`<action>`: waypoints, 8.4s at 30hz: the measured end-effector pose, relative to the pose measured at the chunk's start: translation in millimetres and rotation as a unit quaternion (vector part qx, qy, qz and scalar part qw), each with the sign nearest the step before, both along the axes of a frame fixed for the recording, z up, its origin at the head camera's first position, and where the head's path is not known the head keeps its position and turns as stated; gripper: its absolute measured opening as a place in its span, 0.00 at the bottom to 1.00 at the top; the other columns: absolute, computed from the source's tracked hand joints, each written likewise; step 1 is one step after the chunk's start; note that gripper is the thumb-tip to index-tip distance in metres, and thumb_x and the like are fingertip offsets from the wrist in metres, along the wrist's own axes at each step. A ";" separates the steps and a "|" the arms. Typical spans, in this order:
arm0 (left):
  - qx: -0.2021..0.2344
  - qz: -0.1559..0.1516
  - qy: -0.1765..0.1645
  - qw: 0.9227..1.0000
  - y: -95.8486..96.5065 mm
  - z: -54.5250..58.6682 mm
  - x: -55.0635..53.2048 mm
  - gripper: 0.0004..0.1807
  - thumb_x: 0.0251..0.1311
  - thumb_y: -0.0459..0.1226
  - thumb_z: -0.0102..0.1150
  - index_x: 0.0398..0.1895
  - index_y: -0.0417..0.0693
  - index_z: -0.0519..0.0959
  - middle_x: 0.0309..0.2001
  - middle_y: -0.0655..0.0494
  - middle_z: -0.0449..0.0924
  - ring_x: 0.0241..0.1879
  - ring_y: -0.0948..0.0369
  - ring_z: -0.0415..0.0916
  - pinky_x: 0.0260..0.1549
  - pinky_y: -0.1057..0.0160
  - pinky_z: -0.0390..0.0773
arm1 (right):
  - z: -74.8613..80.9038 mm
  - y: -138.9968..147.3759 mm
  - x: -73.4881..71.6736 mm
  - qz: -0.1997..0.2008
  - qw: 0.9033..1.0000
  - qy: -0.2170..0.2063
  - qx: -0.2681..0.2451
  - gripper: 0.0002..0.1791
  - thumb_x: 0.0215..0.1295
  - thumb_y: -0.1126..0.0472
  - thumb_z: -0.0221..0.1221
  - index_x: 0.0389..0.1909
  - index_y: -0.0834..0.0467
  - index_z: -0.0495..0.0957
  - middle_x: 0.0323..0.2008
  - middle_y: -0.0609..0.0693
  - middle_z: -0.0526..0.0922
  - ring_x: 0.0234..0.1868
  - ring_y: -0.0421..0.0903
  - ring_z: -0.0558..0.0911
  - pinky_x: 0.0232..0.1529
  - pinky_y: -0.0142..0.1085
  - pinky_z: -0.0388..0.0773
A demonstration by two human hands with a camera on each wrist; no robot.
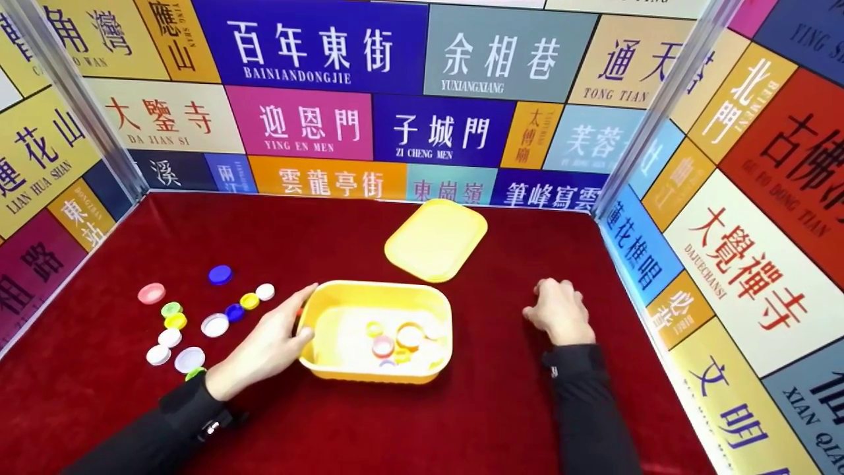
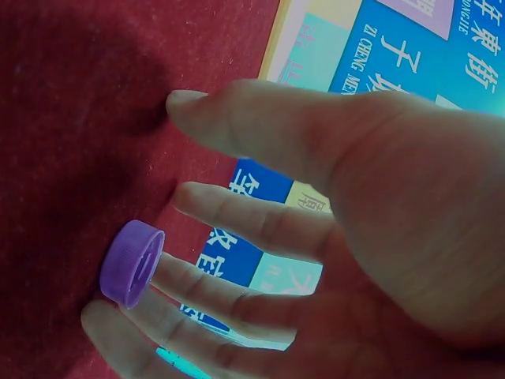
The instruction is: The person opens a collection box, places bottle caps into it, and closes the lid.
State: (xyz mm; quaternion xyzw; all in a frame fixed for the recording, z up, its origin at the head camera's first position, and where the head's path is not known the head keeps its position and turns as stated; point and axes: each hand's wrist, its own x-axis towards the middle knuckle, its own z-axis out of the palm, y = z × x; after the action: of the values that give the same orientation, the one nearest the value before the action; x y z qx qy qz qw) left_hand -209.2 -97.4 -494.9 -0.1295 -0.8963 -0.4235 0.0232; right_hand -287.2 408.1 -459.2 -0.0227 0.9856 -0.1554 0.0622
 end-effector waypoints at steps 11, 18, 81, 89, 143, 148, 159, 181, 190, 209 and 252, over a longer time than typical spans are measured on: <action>0.000 -0.002 0.004 1.000 0.2 0.6 0.5 0.42 0.78 0.29 0.62 0.92 0.35 0.62 0.83 0.32 0.75 0.82 0.41 0.77 0.83 0.41 0.77 | -3.5 0.6 -0.7 -0.018 0.999 0.033 -0.030 0.10 0.67 0.71 0.71 0.47 0.67 0.93 0.50 0.71 0.92 0.50 0.67 0.86 0.54 0.58 0.87; -0.002 -0.002 0.005 1.000 -0.4 0.1 0.0 0.42 0.77 0.30 0.62 0.92 0.35 0.62 0.83 0.32 0.75 0.82 0.41 0.77 0.84 0.41 0.77 | -3.0 -6.7 -1.0 -0.004 0.997 0.064 -0.038 0.09 0.67 0.71 0.71 0.46 0.67 0.94 0.48 0.69 0.95 0.51 0.67 0.89 0.57 0.61 0.88; -0.003 0.000 -0.008 1.000 0.6 1.4 1.3 0.42 0.79 0.29 0.62 0.93 0.37 0.61 0.84 0.34 0.74 0.82 0.42 0.77 0.84 0.41 0.77 | 11.7 -178.8 74.2 0.354 0.916 0.157 -0.102 0.11 0.73 0.66 0.77 0.53 0.61 0.93 0.47 0.59 0.92 0.43 0.53 0.93 0.45 0.42 0.96; 0.000 0.000 -0.008 1.000 0.8 2.2 1.3 0.42 0.78 0.29 0.62 0.93 0.36 0.61 0.84 0.34 0.74 0.82 0.42 0.77 0.84 0.41 0.77 | 15.3 -176.8 74.2 0.348 0.916 0.162 -0.115 0.11 0.74 0.66 0.76 0.53 0.62 0.93 0.47 0.60 0.92 0.42 0.54 0.93 0.44 0.43 0.95; -0.009 -0.003 -0.002 1.000 -0.2 2.0 0.9 0.43 0.78 0.29 0.62 0.93 0.36 0.61 0.85 0.33 0.74 0.84 0.42 0.76 0.84 0.41 0.76 | 6.2 -125.1 41.8 0.126 0.948 -0.120 -0.266 0.28 0.78 0.68 0.64 0.76 0.65 0.74 0.52 0.68 0.88 0.21 0.51 0.91 0.28 0.56 0.94; -0.014 -0.013 0.001 1.000 -2.1 5.0 0.2 0.43 0.77 0.29 0.63 0.93 0.34 0.61 0.86 0.33 0.73 0.85 0.42 0.75 0.85 0.41 0.75 | 3.9 -127.8 42.1 0.116 0.950 -0.109 -0.267 0.29 0.74 0.69 0.64 0.74 0.65 0.75 0.51 0.66 0.88 0.21 0.51 0.91 0.27 0.55 0.93; -0.048 -0.014 0.021 0.999 -27.1 27.4 -13.6 0.31 0.82 0.37 0.64 0.84 0.38 0.77 0.67 0.40 0.91 0.64 0.48 0.90 0.71 0.44 0.88 | 1.5 -129.4 42.8 0.117 0.955 -0.087 -0.259 0.28 0.71 0.70 0.66 0.72 0.65 0.77 0.51 0.65 0.88 0.21 0.49 0.90 0.25 0.54 0.93; -0.216 0.009 0.076 0.973 -81.1 11.6 -42.8 0.26 0.69 0.23 0.68 0.70 0.36 0.87 0.65 0.31 0.86 0.62 0.29 0.85 0.62 0.35 0.90 | 0.0 -129.2 42.0 0.118 0.960 -0.076 -0.243 0.27 0.75 0.67 0.69 0.72 0.64 0.78 0.52 0.64 0.89 0.21 0.48 0.90 0.26 0.53 0.93; -0.196 -0.008 0.098 0.976 -83.3 9.8 -44.0 0.19 0.65 0.17 0.61 0.53 0.36 0.93 0.47 0.38 0.89 0.49 0.38 0.90 0.52 0.41 0.93 | 0.1 -129.8 41.5 0.117 0.960 -0.078 -0.242 0.28 0.75 0.66 0.71 0.73 0.64 0.78 0.53 0.65 0.89 0.21 0.48 0.90 0.26 0.52 0.93; -0.178 -0.015 0.165 0.970 -54.6 34.4 -26.5 0.13 0.69 0.21 0.72 0.53 0.38 0.91 0.47 0.39 0.86 0.47 0.43 0.87 0.52 0.44 0.94 | -1.0 -129.9 39.8 0.121 0.959 -0.074 -0.245 0.27 0.76 0.65 0.71 0.72 0.63 0.79 0.53 0.65 0.90 0.21 0.47 0.90 0.26 0.53 0.93; -0.205 -0.168 0.145 0.953 28.5 43.0 -6.0 0.13 0.73 0.33 0.78 0.57 0.41 0.89 0.52 0.40 0.83 0.42 0.49 0.84 0.44 0.53 0.93 | -3.2 -129.9 43.2 0.116 0.965 -0.057 -0.230 0.28 0.75 0.65 0.71 0.73 0.64 0.79 0.52 0.64 0.90 0.22 0.46 0.89 0.25 0.46 0.92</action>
State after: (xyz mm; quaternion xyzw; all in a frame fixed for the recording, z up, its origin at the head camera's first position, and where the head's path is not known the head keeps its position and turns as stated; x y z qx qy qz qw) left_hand -215.1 -68.9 -451.9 -0.3400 -0.9162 -0.2048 0.0548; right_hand -244.1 278.2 -462.5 -0.1413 0.9089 -0.3705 0.1288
